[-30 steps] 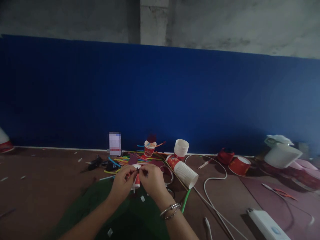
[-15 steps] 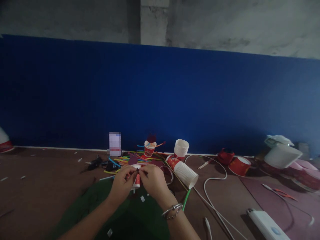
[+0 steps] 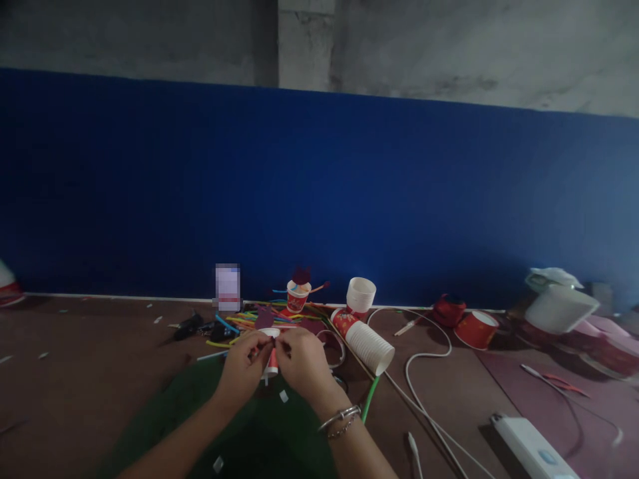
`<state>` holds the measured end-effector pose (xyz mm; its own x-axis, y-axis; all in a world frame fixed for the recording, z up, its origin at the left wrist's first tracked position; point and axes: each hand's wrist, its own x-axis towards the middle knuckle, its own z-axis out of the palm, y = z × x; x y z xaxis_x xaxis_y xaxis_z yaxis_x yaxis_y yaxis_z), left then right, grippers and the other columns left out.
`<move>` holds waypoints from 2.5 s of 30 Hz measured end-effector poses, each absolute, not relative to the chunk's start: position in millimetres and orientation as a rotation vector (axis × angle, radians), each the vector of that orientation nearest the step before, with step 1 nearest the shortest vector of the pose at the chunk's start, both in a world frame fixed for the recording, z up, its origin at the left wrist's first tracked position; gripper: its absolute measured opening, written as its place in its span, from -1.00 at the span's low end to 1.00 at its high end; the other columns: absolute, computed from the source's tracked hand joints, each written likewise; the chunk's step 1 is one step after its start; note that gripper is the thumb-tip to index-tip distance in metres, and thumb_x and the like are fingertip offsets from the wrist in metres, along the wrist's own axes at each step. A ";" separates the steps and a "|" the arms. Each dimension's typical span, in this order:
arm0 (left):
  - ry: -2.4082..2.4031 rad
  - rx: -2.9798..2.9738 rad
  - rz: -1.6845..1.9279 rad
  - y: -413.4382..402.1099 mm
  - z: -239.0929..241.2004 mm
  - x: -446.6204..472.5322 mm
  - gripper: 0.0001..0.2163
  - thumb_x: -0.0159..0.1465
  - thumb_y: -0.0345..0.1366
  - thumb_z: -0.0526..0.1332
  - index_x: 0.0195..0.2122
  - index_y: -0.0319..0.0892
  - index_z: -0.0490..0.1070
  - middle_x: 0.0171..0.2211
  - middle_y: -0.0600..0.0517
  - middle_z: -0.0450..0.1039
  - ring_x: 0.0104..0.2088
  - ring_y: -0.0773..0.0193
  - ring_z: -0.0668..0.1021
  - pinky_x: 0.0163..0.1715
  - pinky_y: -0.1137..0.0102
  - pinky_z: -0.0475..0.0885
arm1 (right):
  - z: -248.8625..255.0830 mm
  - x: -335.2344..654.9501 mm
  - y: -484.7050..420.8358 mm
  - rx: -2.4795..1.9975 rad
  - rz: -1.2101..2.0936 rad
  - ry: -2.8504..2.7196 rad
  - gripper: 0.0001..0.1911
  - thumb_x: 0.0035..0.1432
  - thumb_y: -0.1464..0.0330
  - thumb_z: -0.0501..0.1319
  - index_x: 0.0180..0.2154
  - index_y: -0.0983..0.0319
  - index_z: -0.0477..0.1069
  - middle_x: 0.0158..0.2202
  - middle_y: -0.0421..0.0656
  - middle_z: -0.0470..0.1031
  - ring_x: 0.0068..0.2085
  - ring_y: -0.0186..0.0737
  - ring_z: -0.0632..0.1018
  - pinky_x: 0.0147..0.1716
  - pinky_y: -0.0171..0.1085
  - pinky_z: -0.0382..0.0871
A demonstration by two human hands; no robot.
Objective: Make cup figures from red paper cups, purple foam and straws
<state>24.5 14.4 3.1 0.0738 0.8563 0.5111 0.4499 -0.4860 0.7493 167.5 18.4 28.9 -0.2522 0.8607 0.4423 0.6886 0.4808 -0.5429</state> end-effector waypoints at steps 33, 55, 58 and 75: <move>1.035 1.100 1.289 20.7 10.4 25.0 -0.72 0.01 -0.09 0.31 -0.50 -0.24 0.38 -0.58 0.13 0.30 -0.57 0.43 0.34 -0.54 0.52 0.26 | 31.4 170.2 24.2 -1.201 1.087 -1.530 -0.82 -0.03 0.30 0.21 -0.55 0.27 0.35 -0.64 -0.31 0.29 -0.58 -0.40 0.27 -0.57 -0.40 0.11; 1.902 1.860 0.899 60.9 14.3 -51.1 -0.85 0.13 -0.30 0.11 -0.32 -0.14 0.44 -0.34 -0.04 0.53 -0.30 0.13 0.52 -0.35 0.38 0.29 | 16.9 189.1 44.6 -1.361 0.972 -1.128 -0.86 -0.17 0.31 0.23 -0.52 0.24 0.34 -0.65 -0.27 0.37 -0.62 -0.36 0.32 -0.64 -0.37 0.14; 1.966 1.917 0.630 65.1 13.3 -70.9 -0.87 0.06 -0.24 0.20 -0.40 -0.14 0.44 -0.37 -0.05 0.53 -0.30 0.09 0.53 -0.40 0.40 0.27 | 11.7 186.0 46.7 -1.349 0.903 -1.167 -0.85 -0.19 0.32 0.24 -0.50 0.24 0.33 -0.64 -0.26 0.36 -0.57 -0.29 0.38 -0.61 -0.35 0.20; 1.602 2.236 0.533 64.1 -7.6 -53.7 -0.87 0.00 -0.45 0.19 -0.45 -0.11 0.47 -0.36 -0.03 0.51 -0.27 0.11 0.50 -0.28 0.35 0.30 | -7.7 140.0 26.8 -1.213 1.065 -1.605 -0.93 -0.06 0.42 0.16 -0.49 0.26 0.42 -0.55 -0.25 0.43 -0.48 -0.32 0.43 -0.47 -0.36 0.26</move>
<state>-53.7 64.1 -7.6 0.2947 0.9499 0.1044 0.8229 -0.3078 0.4776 140.0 26.8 -7.7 -0.1802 0.9755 0.1260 0.2633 0.1712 -0.9494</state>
